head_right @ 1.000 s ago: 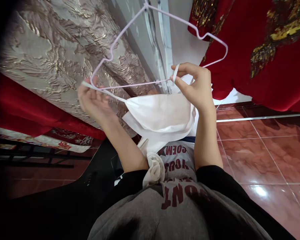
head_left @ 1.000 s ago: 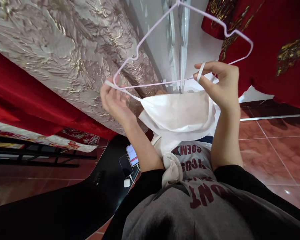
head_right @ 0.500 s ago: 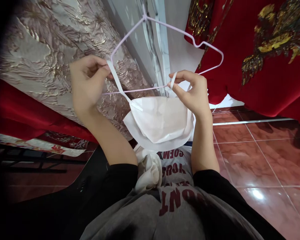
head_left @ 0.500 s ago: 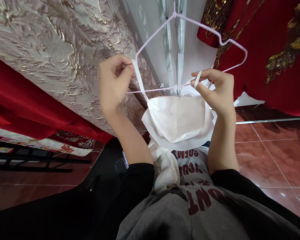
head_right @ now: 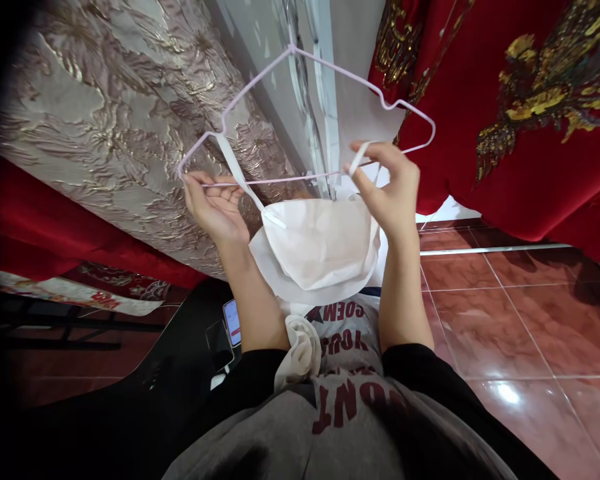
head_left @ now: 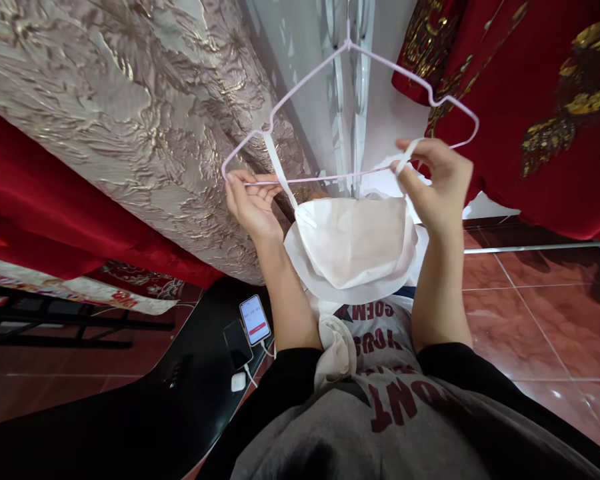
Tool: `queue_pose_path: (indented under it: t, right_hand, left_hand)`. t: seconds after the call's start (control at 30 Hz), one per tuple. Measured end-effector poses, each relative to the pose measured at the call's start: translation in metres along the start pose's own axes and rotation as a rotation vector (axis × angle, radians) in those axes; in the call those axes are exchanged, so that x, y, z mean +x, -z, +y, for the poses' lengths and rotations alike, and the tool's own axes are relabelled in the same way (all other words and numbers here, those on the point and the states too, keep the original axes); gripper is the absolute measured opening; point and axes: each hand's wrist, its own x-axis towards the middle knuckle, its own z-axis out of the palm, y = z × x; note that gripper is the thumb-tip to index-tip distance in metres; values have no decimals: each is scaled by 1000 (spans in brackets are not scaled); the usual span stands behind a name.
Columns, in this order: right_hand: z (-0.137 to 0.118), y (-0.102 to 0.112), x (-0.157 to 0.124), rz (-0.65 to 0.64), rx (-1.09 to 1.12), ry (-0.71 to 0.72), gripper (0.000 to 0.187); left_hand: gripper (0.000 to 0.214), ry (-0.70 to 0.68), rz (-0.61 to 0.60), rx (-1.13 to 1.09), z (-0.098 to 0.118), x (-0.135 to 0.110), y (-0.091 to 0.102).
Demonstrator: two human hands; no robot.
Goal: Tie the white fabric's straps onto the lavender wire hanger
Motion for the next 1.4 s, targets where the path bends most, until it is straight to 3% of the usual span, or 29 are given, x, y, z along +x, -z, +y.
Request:
queue_pose_path:
  t: [0.1, 0.17, 0.23, 0.33, 0.47, 0.6, 0.7, 0.8, 0.87, 0.93, 1.03, 1.2, 1.4]
  right_hand:
    - [30, 21, 6, 286, 19, 37, 24]
    - [46, 40, 12, 370, 1, 36, 26]
    - [54, 58, 19, 302, -28, 6, 24]
    - [40, 69, 35, 110, -36, -56, 18]
    - [-6, 58, 61, -17, -25, -33, 26]
    - [-32, 45, 73, -94, -149, -3, 15]
    - [-21, 38, 65, 14, -254, 121, 14]
    - [0, 28, 42, 234, -336, 291, 26]
    - [8, 18, 23, 355, -338, 321, 26]
    - [8, 9, 7, 371, -330, 283, 16]
    - [-5, -3, -5, 192, -246, 231, 14]
    - [-17, -11, -5, -311, -175, 70, 18]
    - [-10, -12, -8, -352, -234, 60, 20]
  left_hand:
    - [49, -10, -3, 27, 3, 4, 1]
    - [47, 23, 3, 37, 6, 7, 1]
    - [48, 65, 16, 40, 8, 9, 1]
    - [50, 110, 14, 43, 10, 10, 1]
    - [47, 122, -18, 32, 6, 13, 6]
    - [44, 135, -50, 62, 1, 13, 12]
    - [42, 130, -54, 47, 2, 11, 11]
    - [42, 130, -53, 28, 6, 8, 9]
    - [42, 147, -45, 34, 8, 7, 9]
    - [43, 159, -40, 49, 10, 6, 9]
    - [47, 155, -52, 65, 11, 6, 9]
    - [60, 145, -76, 59, 3, 3, 8]
    - [65, 295, -335, 226, 2, -2, 20]
